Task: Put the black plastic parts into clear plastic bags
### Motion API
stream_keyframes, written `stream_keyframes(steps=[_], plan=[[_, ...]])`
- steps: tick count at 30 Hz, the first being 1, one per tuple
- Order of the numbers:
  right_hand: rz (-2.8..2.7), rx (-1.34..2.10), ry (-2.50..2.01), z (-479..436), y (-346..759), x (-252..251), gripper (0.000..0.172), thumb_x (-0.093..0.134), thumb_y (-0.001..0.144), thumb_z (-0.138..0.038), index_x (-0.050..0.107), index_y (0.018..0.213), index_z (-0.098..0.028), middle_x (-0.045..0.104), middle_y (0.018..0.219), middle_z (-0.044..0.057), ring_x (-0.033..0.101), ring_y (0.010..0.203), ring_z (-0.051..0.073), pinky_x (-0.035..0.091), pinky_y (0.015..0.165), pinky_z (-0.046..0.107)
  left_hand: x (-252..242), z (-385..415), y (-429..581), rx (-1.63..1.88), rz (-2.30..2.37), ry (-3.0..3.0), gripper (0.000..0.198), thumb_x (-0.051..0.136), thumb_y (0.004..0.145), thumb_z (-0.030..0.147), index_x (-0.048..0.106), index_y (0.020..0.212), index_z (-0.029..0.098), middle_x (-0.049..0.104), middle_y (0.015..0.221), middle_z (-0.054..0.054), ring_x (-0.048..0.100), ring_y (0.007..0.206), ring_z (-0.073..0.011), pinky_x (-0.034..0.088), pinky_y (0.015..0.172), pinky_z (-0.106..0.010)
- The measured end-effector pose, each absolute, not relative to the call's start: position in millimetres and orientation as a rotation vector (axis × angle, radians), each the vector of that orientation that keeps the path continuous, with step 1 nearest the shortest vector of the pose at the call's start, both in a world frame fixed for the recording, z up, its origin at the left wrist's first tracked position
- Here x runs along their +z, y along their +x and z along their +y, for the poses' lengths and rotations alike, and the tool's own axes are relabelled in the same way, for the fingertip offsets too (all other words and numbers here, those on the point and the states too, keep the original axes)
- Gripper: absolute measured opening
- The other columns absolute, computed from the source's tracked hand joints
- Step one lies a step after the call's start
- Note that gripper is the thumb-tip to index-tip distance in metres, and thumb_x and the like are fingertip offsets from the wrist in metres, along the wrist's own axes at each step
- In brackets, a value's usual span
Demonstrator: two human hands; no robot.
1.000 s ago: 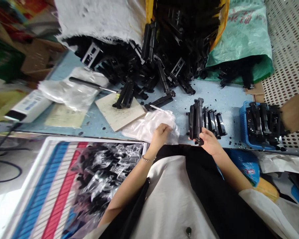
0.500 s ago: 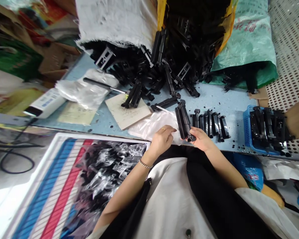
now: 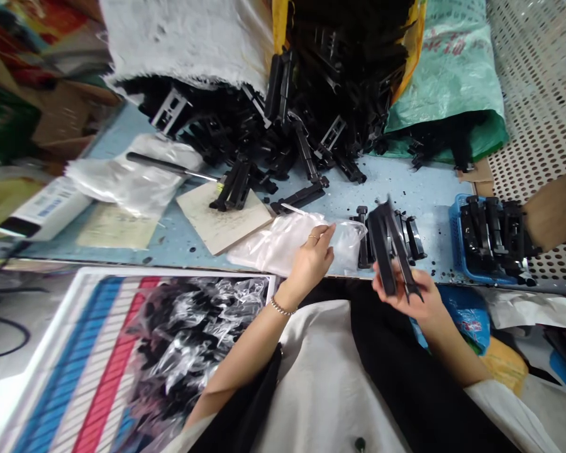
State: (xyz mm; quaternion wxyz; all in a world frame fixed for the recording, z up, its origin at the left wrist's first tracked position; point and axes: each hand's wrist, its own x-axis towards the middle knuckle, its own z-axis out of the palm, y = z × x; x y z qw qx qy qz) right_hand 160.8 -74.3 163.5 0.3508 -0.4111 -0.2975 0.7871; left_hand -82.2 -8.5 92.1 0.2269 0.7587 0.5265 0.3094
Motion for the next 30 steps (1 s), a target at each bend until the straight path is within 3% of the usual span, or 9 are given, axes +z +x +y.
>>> stream_keyframes(steps=[3, 6, 11, 14, 18, 21, 23, 26, 30], plan=[[-0.532, 2.315, -0.978, -101.6, 153.3, 160.9, 0.056, 0.056, 0.084, -0.068, 0.067, 0.109, -0.018, 0.075, 0.096, 0.012, 0.071, 0.078, 0.021, 0.056, 0.065, 0.033, 91.4, -7.4, -69.2, 0.973, 1.393, 2.077, 0.062, 0.049, 0.094, 0.009, 0.042, 0.153, 0.024, 0.055, 0.142, -0.017, 0.067, 0.113, -0.0251, 0.061, 0.091, -0.039], [-0.255, 2.334, -0.936, -102.9, 146.2, 147.6, 0.050, 0.059, 0.088, -0.060, 0.069, 0.108, -0.016, 0.076, 0.098, 0.012, 0.069, 0.081, 0.017, 0.057, 0.066, 0.026, 87.5, -9.7, -62.9, 1.132, 1.340, 2.063, 0.069, 0.049, 0.096, 0.008, 0.031, 0.159, 0.026, 0.051, 0.148, -0.018, 0.066, 0.120, -0.0254, 0.060, 0.097, -0.040], [-0.280, 2.178, -0.921, -71.9, 138.4, 126.0, 0.043, 0.067, 0.087, -0.057, 0.072, 0.101, -0.016, 0.076, 0.095, 0.009, 0.068, 0.075, 0.017, 0.056, 0.059, 0.025, 83.8, -30.5, -66.2, 1.239, 1.042, 2.409, 0.078, 0.048, 0.099, 0.008, 0.013, 0.166, 0.027, 0.052, 0.149, -0.018, 0.059, 0.136, -0.0260, 0.059, 0.104, -0.037], [-0.666, 1.856, -1.145, -60.7, 122.4, 122.3, 0.031, 0.070, 0.089, -0.049, 0.071, 0.100, -0.020, 0.075, 0.092, 0.004, 0.069, 0.081, 0.019, 0.059, 0.071, 0.030, 87.2, -45.9, -70.4, 1.115, 0.832, 2.481, 0.077, 0.045, 0.099, 0.006, 0.009, 0.166, 0.022, 0.052, 0.150, -0.019, 0.056, 0.139, -0.0250, 0.058, 0.107, -0.038], [-1.426, 1.547, -1.265, -60.0, 99.0, 132.4, 0.035, 0.061, 0.098, -0.044, 0.067, 0.126, -0.024, 0.071, 0.122, 0.007, 0.065, 0.117, 0.023, 0.050, 0.107, 0.040, 103.2, -60.9, -87.9, 1.084, 0.867, 2.370, 0.072, 0.061, 0.097, 0.022, 0.029, 0.162, 0.020, 0.057, 0.144, -0.019, 0.061, 0.134, -0.0278, 0.058, 0.107, -0.041], [-1.801, 1.752, -1.000, -52.0, 100.2, 144.6, 0.044, 0.053, 0.104, -0.044, 0.059, 0.143, -0.024, 0.073, 0.123, 0.007, 0.069, 0.113, 0.022, 0.055, 0.103, 0.040, 129.0, -82.1, -134.0, 1.108, 1.161, 2.190, 0.046, 0.067, 0.095, 0.027, 0.059, 0.140, 0.027, 0.070, 0.124, -0.010, 0.071, 0.115, -0.0241, 0.062, 0.100, -0.038], [-1.981, 1.669, -0.955, -35.3, 112.1, 149.6, 0.043, 0.046, 0.107, -0.037, 0.055, 0.148, -0.025, 0.075, 0.121, 0.007, 0.072, 0.109, 0.021, 0.058, 0.098, 0.040, 146.0, -105.0, -185.5, 1.003, 1.459, 1.994, 0.030, 0.065, 0.094, 0.030, 0.069, 0.124, 0.029, 0.073, 0.117, -0.007, 0.073, 0.108, -0.0250, 0.065, 0.091, -0.036], [-2.293, 0.969, -1.235, 4.8, 137.3, 145.9, 0.045, 0.038, 0.105, -0.015, 0.060, 0.143, -0.025, 0.066, 0.140, 0.010, 0.061, 0.132, 0.026, 0.050, 0.113, 0.052, 150.2, -145.2, -275.2, 0.725, 1.688, 1.790, 0.026, 0.065, 0.087, 0.046, 0.075, 0.108, 0.033, 0.078, 0.109, -0.003, 0.076, 0.092, -0.0282, 0.067, 0.067, -0.036], [-2.664, 0.304, -1.381, 56.1, 157.6, 125.9, 0.047, 0.041, 0.095, 0.001, 0.071, 0.126, -0.019, 0.049, 0.158, 0.013, 0.032, 0.155, 0.033, 0.035, 0.122, 0.063, 104.4, -189.9, -359.9, 0.408, 2.139, 1.443, 0.024, 0.069, 0.067, 0.053, 0.070, 0.071, 0.030, 0.070, 0.059, 0.002, 0.068, 0.051, -0.0269, 0.053, 0.038, -0.035]])
